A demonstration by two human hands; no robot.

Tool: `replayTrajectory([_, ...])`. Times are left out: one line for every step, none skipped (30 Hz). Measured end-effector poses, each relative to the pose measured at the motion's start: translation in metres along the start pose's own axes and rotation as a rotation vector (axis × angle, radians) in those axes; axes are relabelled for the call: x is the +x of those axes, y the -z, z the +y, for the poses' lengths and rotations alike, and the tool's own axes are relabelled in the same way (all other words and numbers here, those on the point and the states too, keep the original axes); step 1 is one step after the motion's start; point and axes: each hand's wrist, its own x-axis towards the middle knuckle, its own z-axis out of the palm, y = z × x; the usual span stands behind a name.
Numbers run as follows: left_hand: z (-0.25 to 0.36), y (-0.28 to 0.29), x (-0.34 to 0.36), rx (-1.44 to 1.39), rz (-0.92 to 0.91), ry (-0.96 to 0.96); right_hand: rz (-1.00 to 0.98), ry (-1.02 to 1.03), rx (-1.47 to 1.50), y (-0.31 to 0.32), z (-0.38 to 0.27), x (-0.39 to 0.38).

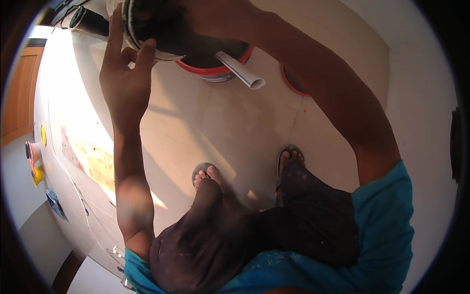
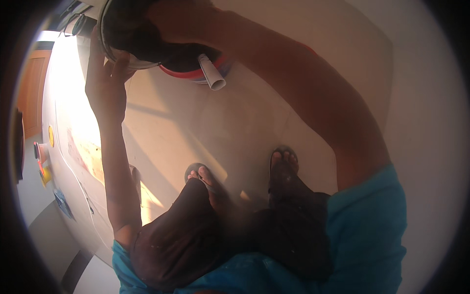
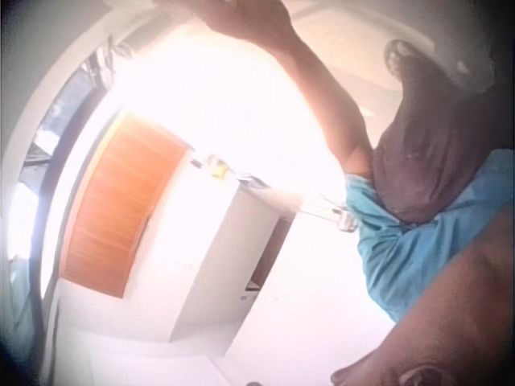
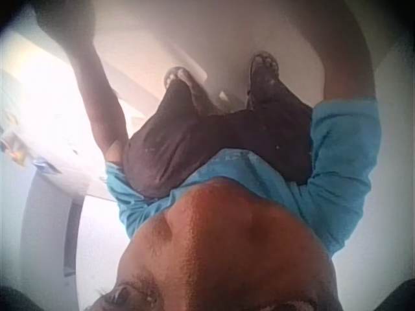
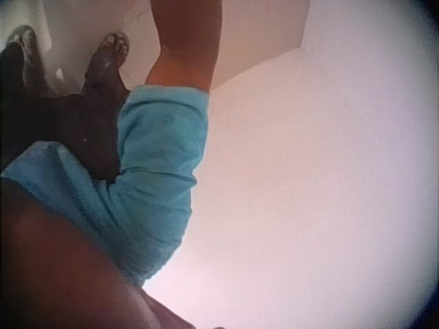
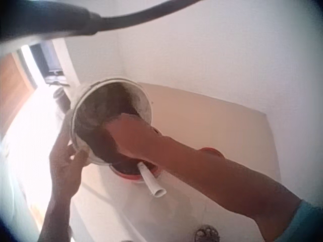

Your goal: The person pours paint from a can into a bucket, then uses a paintbrush to stir the contents. They scrape excess paint from the brush onto a PVC pipe and continue mixing. Finally, they move the bucket and pick up a paint roller.

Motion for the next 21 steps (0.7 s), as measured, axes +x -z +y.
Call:
replayTrajectory([-0.001, -0.007, 0.002, -0.031, 0.02, -0.013, 0.085, -0.031, -0.05, 0.007, 0.002, 0.0])
replayTrajectory([-0.001, -0.009, 0.002, -0.059, 0.041, -0.026, 0.171, -0.061, -0.098, 0.014, 0.003, 0.0])
replayTrajectory([-0.001, -0.007, 0.001, -0.018, 0.035, -0.012, 0.257, -0.089, -0.144, 0.016, 0.002, 0.002])
replayTrajectory([0.002, -0.018, 0.003, -0.019, -0.005, -0.019, 0.276, -0.134, -0.226, 0.02, 0.012, -0.006])
replayTrajectory([0.003, -0.019, 0.003, 0.016, -0.027, -0.015, 0.302, -0.155, -0.276, 0.016, 0.02, -0.001])
replayTrajectory([0.002, -0.021, 0.003, 0.017, -0.036, -0.034, 0.326, -0.178, -0.329, 0.012, 0.027, 0.003])
replayTrajectory([-0.001, -0.021, 0.004, 0.017, -0.038, -0.049, 0.305, -0.166, -0.316, 0.005, 0.031, 0.006])
replayTrajectory([-0.003, -0.022, 0.006, 0.014, -0.042, -0.067, 0.284, -0.156, -0.307, -0.004, 0.036, 0.007])
replayTrajectory([-0.004, -0.014, 0.003, 0.083, -0.03, -0.023, 0.257, -0.127, -0.263, -0.019, 0.033, 0.013])
replayTrajectory([-0.004, -0.006, 0.002, 0.15, -0.02, 0.02, 0.278, -0.113, -0.193, -0.033, 0.028, 0.023])
replayTrajectory([-0.001, -0.006, 0.003, 0.189, -0.022, 0.043, 0.299, -0.119, -0.154, -0.039, 0.027, 0.027])
replayTrajectory([0.008, -0.011, 0.001, 0.204, 0.023, 0.022, 0.321, -0.125, -0.114, -0.044, 0.027, 0.029])
replayTrajectory([0.007, -0.013, 0.0, 0.164, 0.022, 0.008, 0.384, -0.083, -0.075, -0.046, 0.026, 0.029])
replayTrajectory([0.005, -0.014, 0.0, 0.127, 0.023, -0.006, 0.447, -0.04, -0.035, -0.048, 0.025, 0.029])
replayTrajectory([0.002, -0.013, 0.0, 0.09, 0.024, -0.018, 0.51, 0.006, 0.006, -0.049, 0.025, 0.029])
replayTrajectory([0.002, -0.008, 0.002, 0.108, -0.017, -0.043, 0.521, -0.023, 0.043, -0.044, 0.023, 0.03])
replayTrajectory([0.001, -0.009, 0.004, 0.094, 0.001, -0.062, 0.532, -0.05, 0.081, -0.039, 0.022, 0.031])
replayTrajectory([0.0, -0.01, 0.006, 0.081, 0.019, -0.081, 0.544, -0.077, 0.119, -0.034, 0.02, 0.033])
replayTrajectory([0.0, -0.009, 0.007, 0.079, 0.041, -0.101, 0.528, -0.096, 0.114, -0.036, 0.02, 0.04])
replayTrajectory([0.0, -0.009, 0.008, 0.133, 0.033, -0.079, 0.511, -0.121, 0.102, -0.04, 0.023, 0.046])
replayTrajectory([0.001, -0.008, 0.008, 0.187, 0.025, -0.058, 0.494, -0.146, 0.09, -0.044, 0.028, 0.048])
